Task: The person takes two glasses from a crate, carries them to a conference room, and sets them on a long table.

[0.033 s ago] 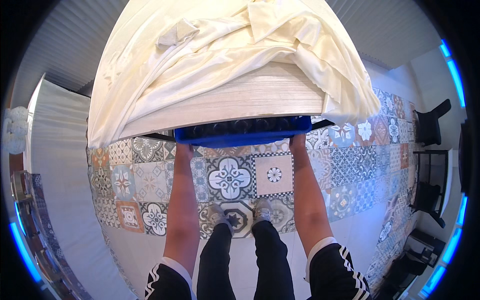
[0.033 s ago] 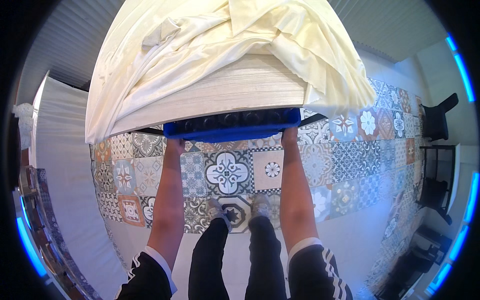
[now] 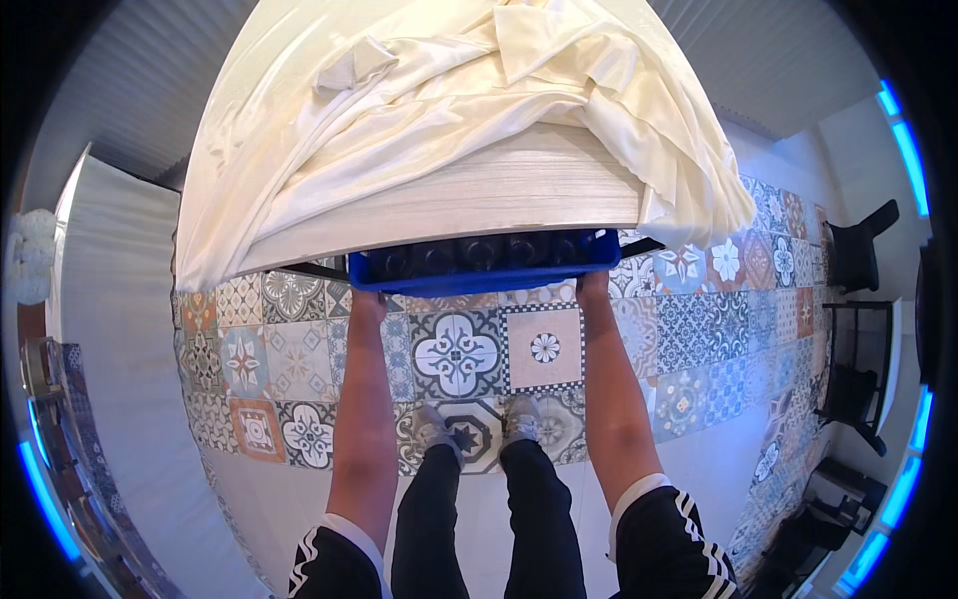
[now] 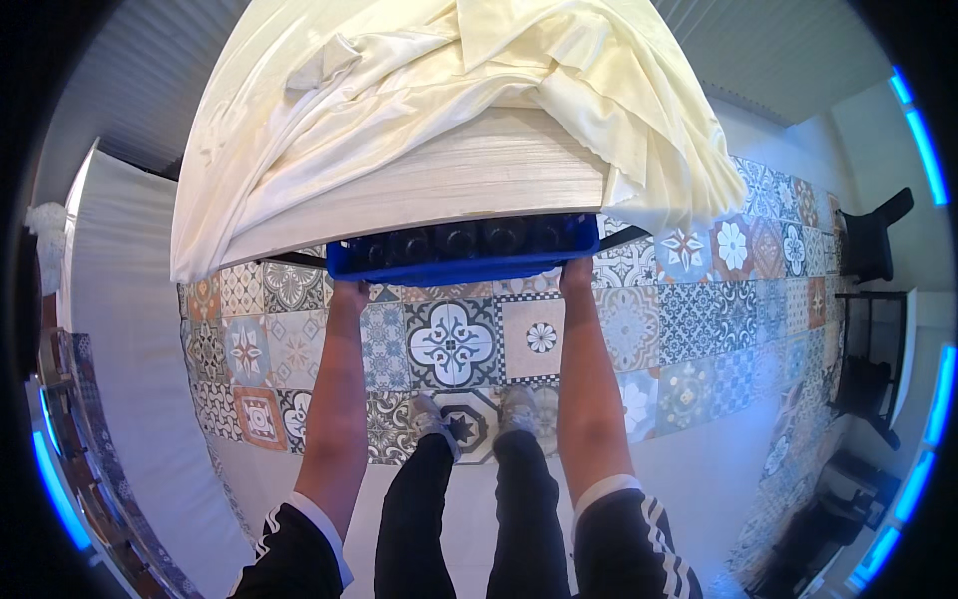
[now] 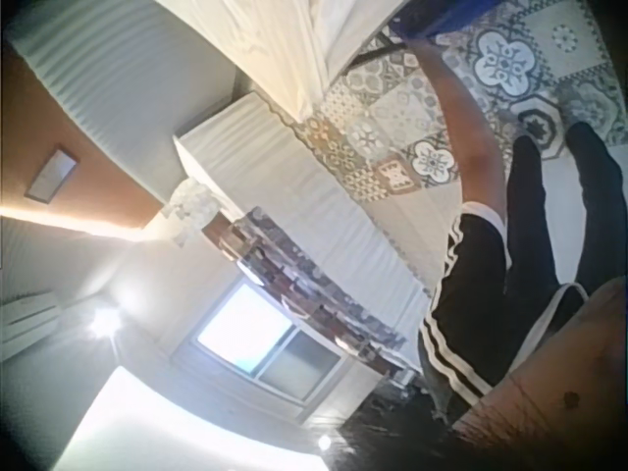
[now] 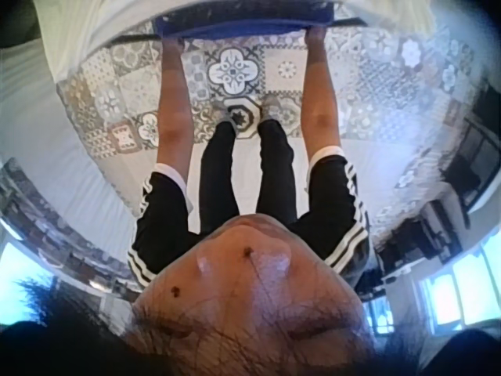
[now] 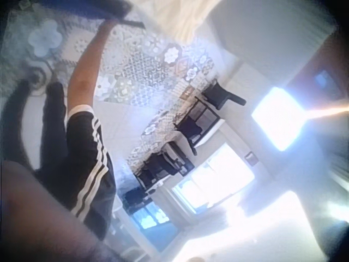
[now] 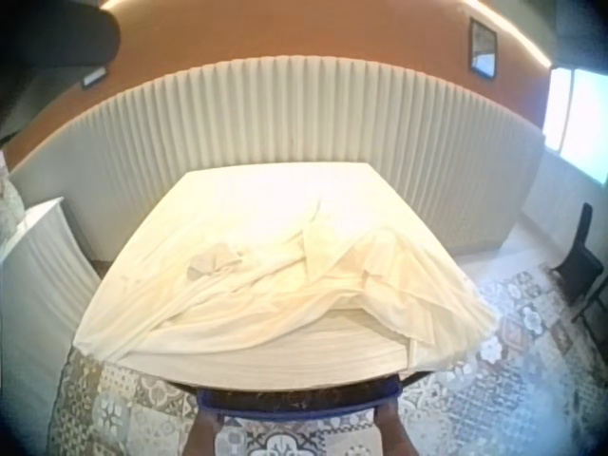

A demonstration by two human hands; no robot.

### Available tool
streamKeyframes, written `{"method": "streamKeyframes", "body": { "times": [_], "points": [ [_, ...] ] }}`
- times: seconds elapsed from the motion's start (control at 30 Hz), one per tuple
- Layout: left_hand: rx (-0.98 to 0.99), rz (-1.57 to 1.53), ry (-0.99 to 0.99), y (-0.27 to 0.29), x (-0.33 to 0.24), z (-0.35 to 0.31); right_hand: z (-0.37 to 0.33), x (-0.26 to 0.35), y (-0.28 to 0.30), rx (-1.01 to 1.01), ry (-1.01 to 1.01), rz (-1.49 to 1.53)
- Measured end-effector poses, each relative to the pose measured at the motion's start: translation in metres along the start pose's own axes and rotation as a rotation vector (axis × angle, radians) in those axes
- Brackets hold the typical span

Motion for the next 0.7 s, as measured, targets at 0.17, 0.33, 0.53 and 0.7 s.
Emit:
{"method": "streamKeyframes", "body": {
  "times": [0.17,0.33,0.53,0.7],
  "points": [
    [0.026,-0.044,-0.068,0.006,0.006,-0.025,-0.025,-0.006,0.018,-0.099,-0.069,0.009],
    [-0.134,-0.078,-0.02,0.043,0.026,-0.046,-0.055,0.006,0.006,-0.004,0.039,0.047],
    [-0.125,-0.05,-0.018,0.045,0.046,-0.079,-0.088,0.003,0.035,-0.069,0.024,-0.004],
    [-0.15,-0.018,-0.012,0.069,0.057,-0.098,-0.113,-0.004,0.036,-0.099,-0.023,-0.038]
  ]
}}
Point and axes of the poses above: each hand's wrist, its own z-axis towards the middle knuckle, its own y-axis out of the back of the hand, x = y × z, the point moved 7 cm from there along z, towards the middle knuckle, and after that the axes turned 1 degree about -z, right-handed, at the moved point
